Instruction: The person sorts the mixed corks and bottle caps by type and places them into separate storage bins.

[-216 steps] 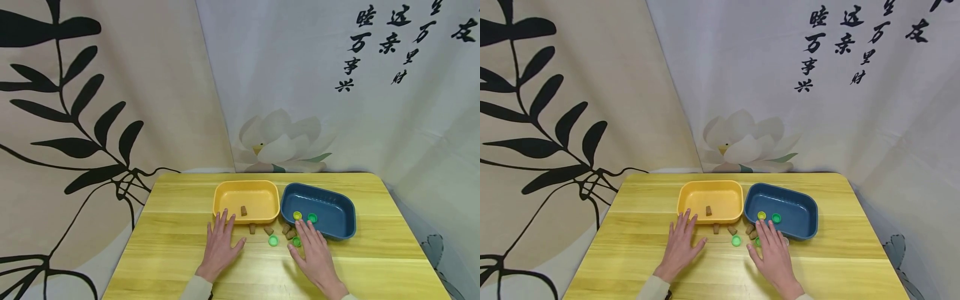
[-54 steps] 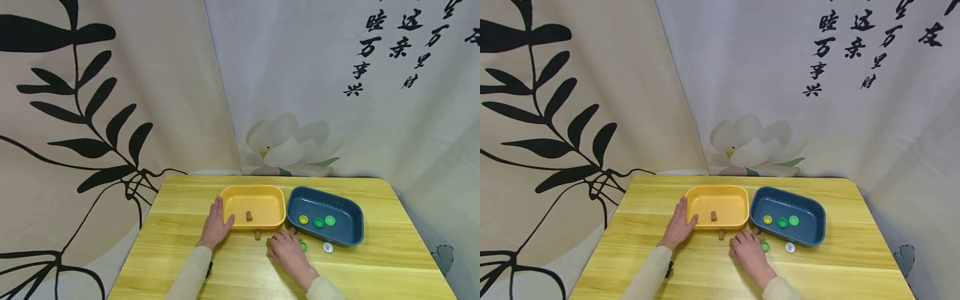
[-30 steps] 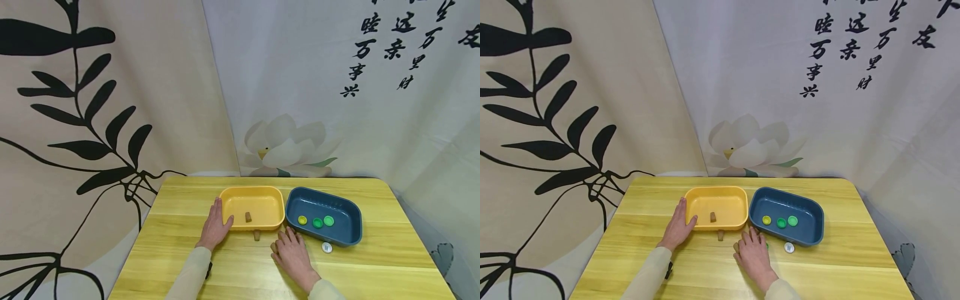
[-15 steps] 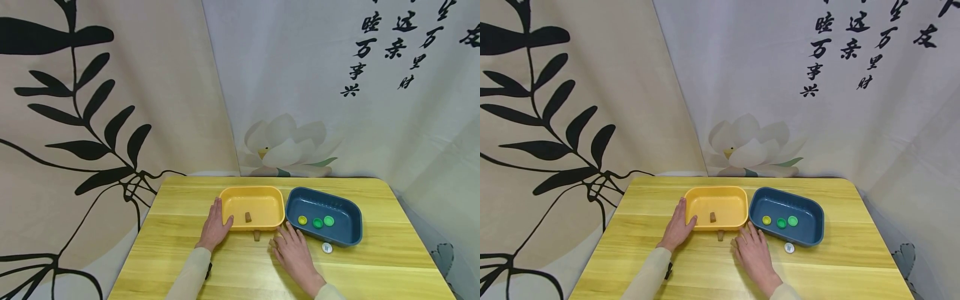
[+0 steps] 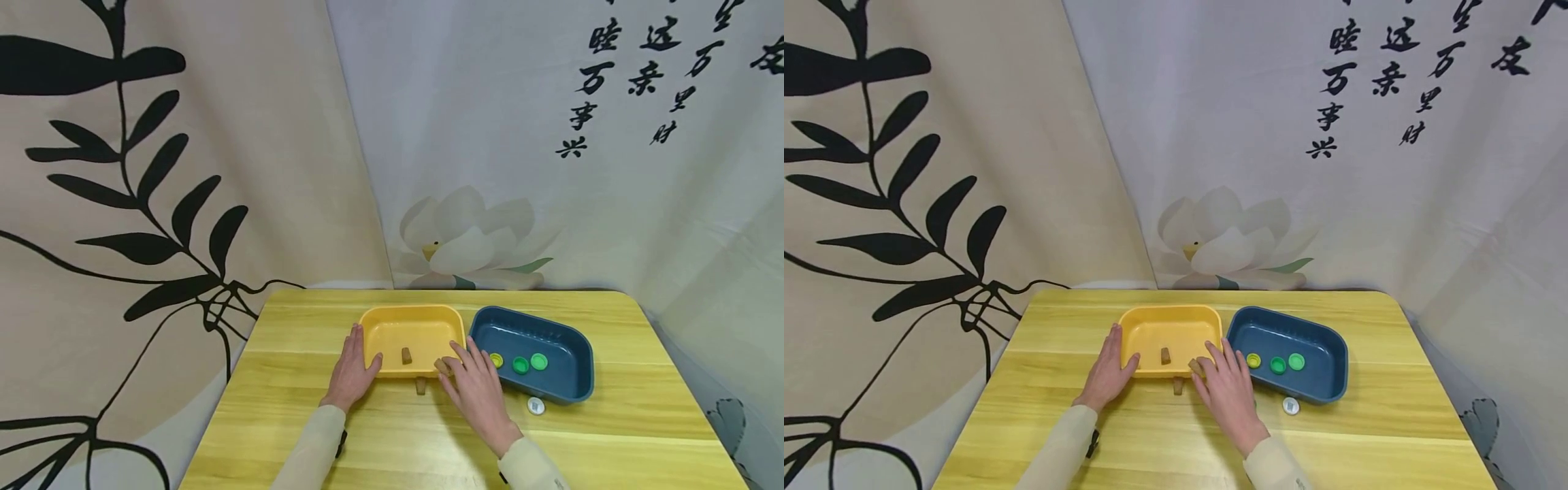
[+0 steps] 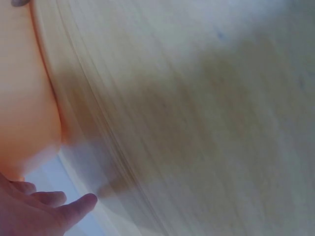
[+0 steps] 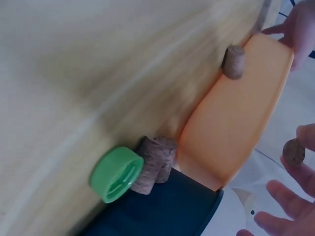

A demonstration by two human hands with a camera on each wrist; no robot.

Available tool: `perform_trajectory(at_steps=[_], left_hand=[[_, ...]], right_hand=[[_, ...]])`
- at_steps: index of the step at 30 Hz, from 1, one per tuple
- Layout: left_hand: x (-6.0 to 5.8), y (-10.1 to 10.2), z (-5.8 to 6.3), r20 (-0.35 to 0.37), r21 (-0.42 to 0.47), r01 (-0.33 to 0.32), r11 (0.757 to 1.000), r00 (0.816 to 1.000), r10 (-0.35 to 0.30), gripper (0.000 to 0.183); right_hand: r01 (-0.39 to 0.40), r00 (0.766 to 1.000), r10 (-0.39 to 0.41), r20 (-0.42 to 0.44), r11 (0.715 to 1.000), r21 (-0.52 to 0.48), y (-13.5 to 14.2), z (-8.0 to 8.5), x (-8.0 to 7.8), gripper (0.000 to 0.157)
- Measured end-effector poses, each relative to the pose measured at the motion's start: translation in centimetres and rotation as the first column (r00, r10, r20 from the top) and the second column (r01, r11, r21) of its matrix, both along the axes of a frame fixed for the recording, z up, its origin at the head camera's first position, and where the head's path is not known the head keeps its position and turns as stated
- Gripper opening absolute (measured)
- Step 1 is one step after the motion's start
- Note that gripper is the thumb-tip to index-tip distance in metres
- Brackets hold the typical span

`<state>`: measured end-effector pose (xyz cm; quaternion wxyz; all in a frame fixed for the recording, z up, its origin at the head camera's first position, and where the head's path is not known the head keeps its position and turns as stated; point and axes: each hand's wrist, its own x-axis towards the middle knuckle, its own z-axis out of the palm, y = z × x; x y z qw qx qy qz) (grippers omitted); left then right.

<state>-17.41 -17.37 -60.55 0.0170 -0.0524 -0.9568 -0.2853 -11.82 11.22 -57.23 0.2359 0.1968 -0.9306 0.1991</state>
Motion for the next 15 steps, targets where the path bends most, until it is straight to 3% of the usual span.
perform_trajectory(at_steps=[4,10,15], left_hand=[[0.2,-0.1,-0.2,-0.003,-0.017,0.004,1.000,1.000,-0.004,0.088],[0.1,0.0,-0.1,-0.006,-0.012,0.006,1.000,1.000,-0.006,0.087],[0.0,0.0,0.0,0.003,-0.013,0.004,1.000,1.000,-0.004,0.087]], right_hand=[[0.022,0.999,-0.022,0.031,1.000,-0.009,-0.6,0.2,-1.1,0.023],[0.061,0.998,-0.061,0.009,0.998,0.021,-1.6,0.4,-3.1,0.024],[0.067,0.995,-0.069,0.066,0.997,0.035,-2.4,0.3,-4.4,0.024]])
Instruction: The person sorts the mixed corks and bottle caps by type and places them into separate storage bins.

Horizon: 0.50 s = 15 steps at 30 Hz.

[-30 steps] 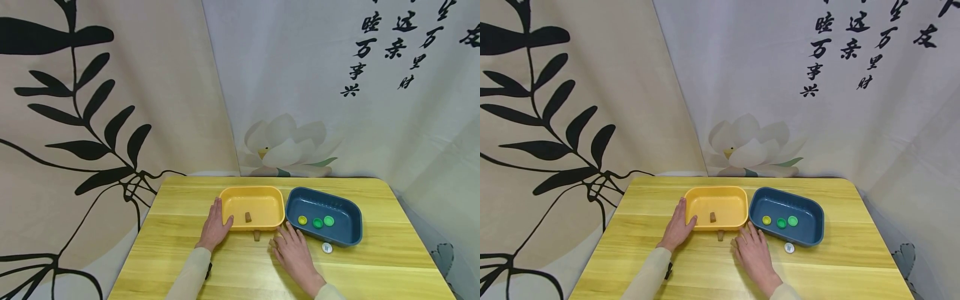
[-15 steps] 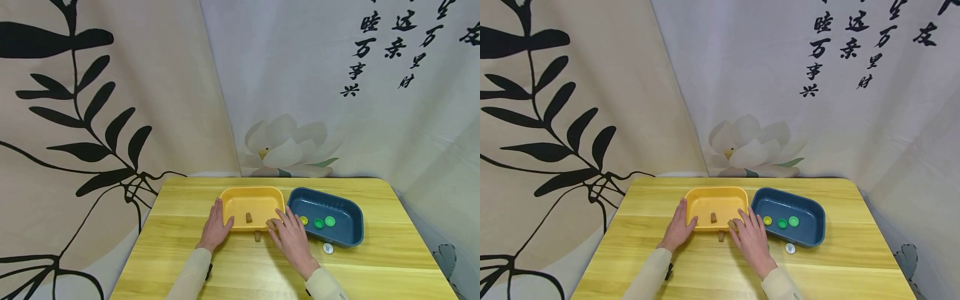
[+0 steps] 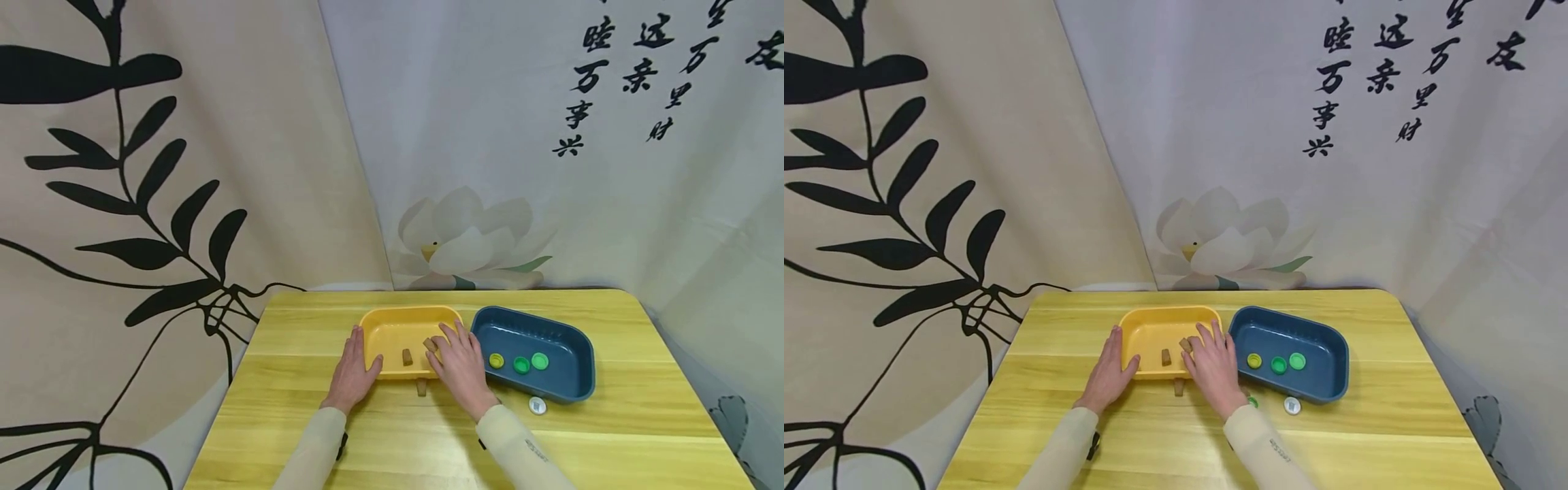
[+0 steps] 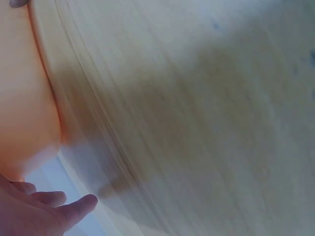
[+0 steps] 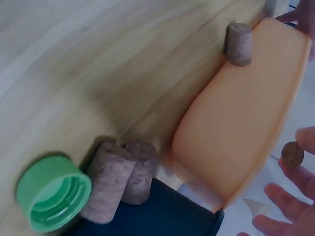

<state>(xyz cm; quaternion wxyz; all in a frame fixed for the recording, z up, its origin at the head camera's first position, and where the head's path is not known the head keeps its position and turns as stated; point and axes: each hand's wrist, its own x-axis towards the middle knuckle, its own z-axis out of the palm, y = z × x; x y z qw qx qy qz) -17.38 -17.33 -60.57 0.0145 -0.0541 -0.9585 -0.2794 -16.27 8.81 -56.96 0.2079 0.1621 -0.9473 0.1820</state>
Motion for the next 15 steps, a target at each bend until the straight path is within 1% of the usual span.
perform_trajectory(at_steps=[3,8,11,15], left_hand=[[0.0,-0.1,0.0,-0.011,-0.002,-0.002,1.000,1.000,0.002,0.087],[-0.1,-0.2,0.0,-0.016,-0.003,-0.005,1.000,1.000,0.005,0.088],[0.0,-0.1,0.1,-0.002,0.001,-0.008,1.000,1.000,0.008,0.089],[0.1,0.0,0.1,0.004,0.001,-0.007,1.000,1.000,0.007,0.088]], right_hand=[[-0.003,0.999,0.003,0.032,1.000,-0.002,-0.6,-0.1,-0.6,0.025],[-0.007,0.999,0.007,0.038,1.000,0.003,-1.5,-0.3,-1.5,0.025],[0.002,1.000,-0.003,0.028,1.000,0.029,-1.9,-0.6,-2.0,0.025],[0.034,0.999,-0.036,0.026,0.997,0.070,-2.2,-0.9,-2.4,0.024]])
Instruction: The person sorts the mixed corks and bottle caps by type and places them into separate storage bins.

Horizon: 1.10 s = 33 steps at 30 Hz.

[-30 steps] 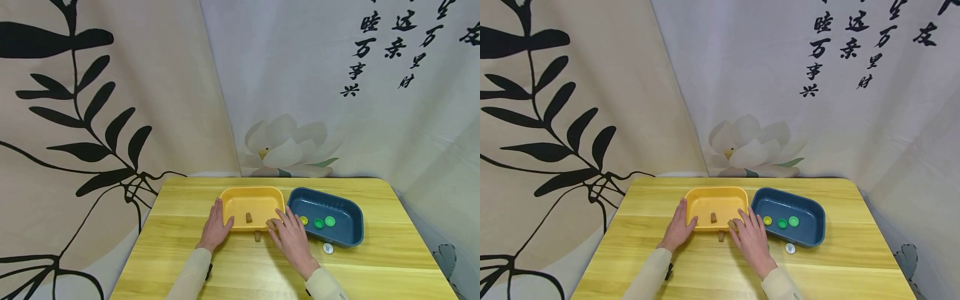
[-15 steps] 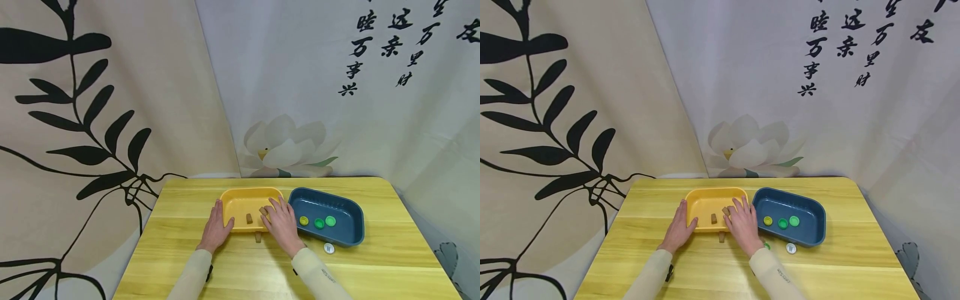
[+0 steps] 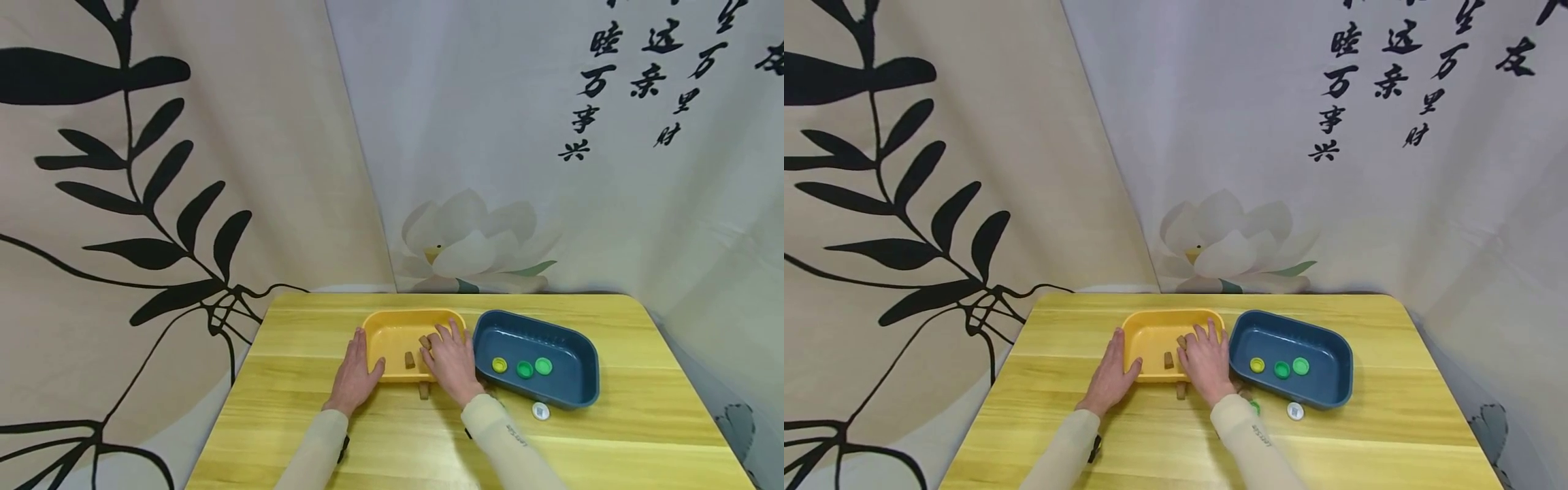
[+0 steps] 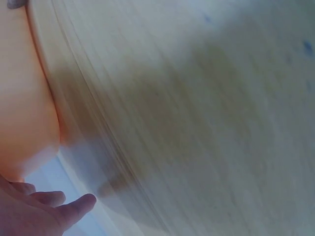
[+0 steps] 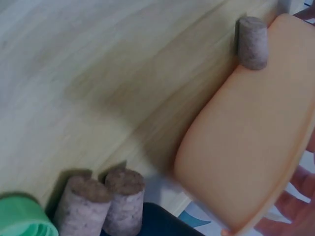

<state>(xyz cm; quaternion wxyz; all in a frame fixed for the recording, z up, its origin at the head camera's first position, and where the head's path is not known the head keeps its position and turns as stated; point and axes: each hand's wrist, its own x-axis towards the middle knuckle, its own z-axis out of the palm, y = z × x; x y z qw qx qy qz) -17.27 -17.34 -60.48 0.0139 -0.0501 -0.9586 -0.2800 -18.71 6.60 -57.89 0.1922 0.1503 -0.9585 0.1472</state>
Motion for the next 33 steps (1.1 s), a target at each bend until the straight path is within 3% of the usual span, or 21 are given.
perform_trajectory(at_steps=[9,16,25,33], left_hand=[[0.1,0.5,-0.3,0.011,-0.016,0.011,1.000,1.000,-0.011,0.088],[-0.2,0.6,-0.3,-0.005,-0.034,0.021,0.999,1.000,-0.021,0.089],[-0.1,0.1,0.1,-0.033,-0.063,0.006,0.998,0.999,-0.008,0.088],[-0.2,0.0,-0.1,-0.025,-0.081,0.011,0.997,1.000,-0.013,0.087]], right_hand=[[0.037,0.998,-0.038,0.044,0.999,0.021,0.4,-0.8,0.1,0.027],[0.044,0.994,-0.041,0.100,0.999,-0.025,1.0,-0.1,0.6,0.039],[0.034,0.997,-0.029,0.068,0.997,-0.074,1.9,1.1,2.3,0.039],[-0.058,0.998,0.059,0.003,0.988,-0.140,3.2,1.3,4.8,0.042]])
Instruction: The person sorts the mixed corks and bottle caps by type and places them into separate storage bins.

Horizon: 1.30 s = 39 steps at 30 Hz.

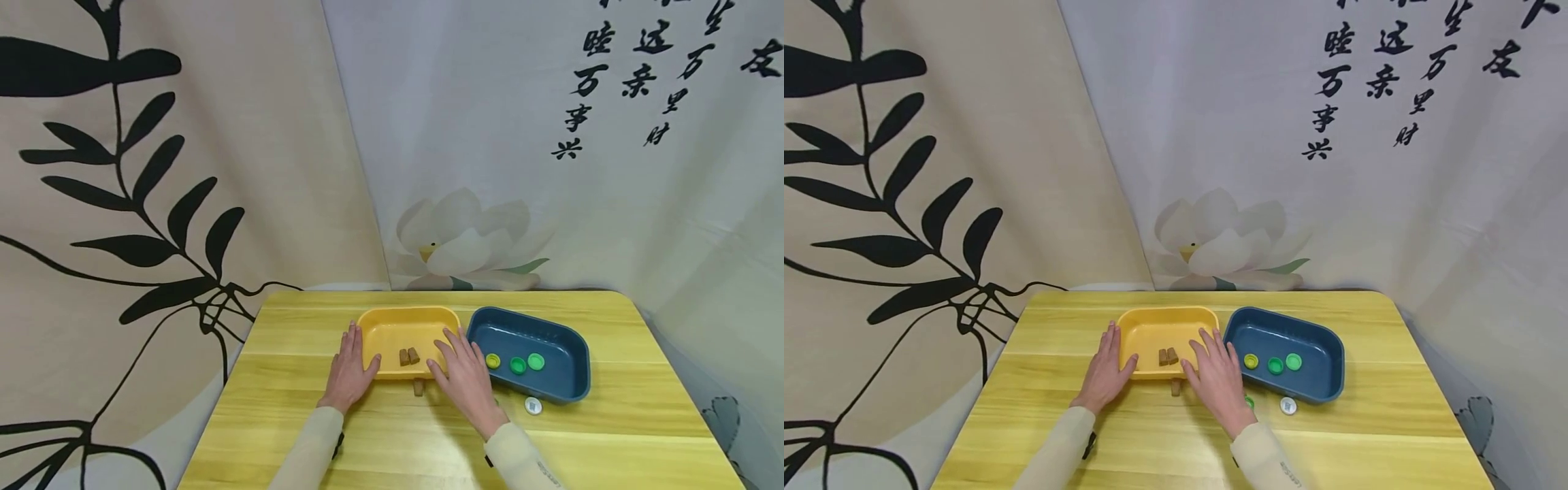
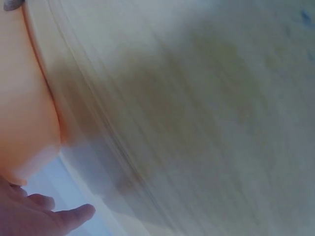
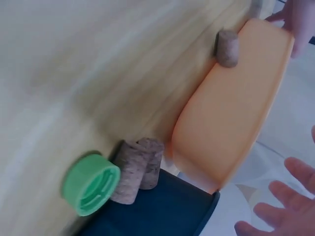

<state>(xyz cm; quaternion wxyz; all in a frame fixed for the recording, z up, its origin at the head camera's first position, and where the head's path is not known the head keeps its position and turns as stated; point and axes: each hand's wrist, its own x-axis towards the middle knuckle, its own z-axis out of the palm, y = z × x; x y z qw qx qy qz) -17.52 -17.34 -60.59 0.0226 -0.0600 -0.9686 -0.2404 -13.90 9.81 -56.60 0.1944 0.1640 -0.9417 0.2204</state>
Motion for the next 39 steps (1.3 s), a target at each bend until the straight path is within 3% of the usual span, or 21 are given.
perform_trajectory(at_steps=[12,21,29,39], left_hand=[[-0.1,-0.1,-0.1,0.009,0.023,-0.001,1.000,1.000,0.001,0.087],[0.0,-0.1,-0.2,0.003,0.035,0.005,0.999,1.000,-0.005,0.088],[-0.1,-0.2,-0.2,-0.001,0.045,0.009,0.999,1.000,-0.009,0.088],[-0.2,-0.1,-0.3,-0.019,0.057,0.010,0.998,1.000,-0.009,0.086]], right_hand=[[-0.129,0.989,0.130,0.072,0.992,-0.012,1.3,-0.2,4.8,0.045],[-0.150,0.987,0.148,0.056,0.988,0.031,4.1,-1.6,7.3,0.047],[-0.089,0.991,0.082,0.109,0.994,0.057,6.6,-2.3,8.6,0.046],[0.050,0.989,-0.063,0.132,0.994,0.102,8.0,-3.2,8.3,0.044]])
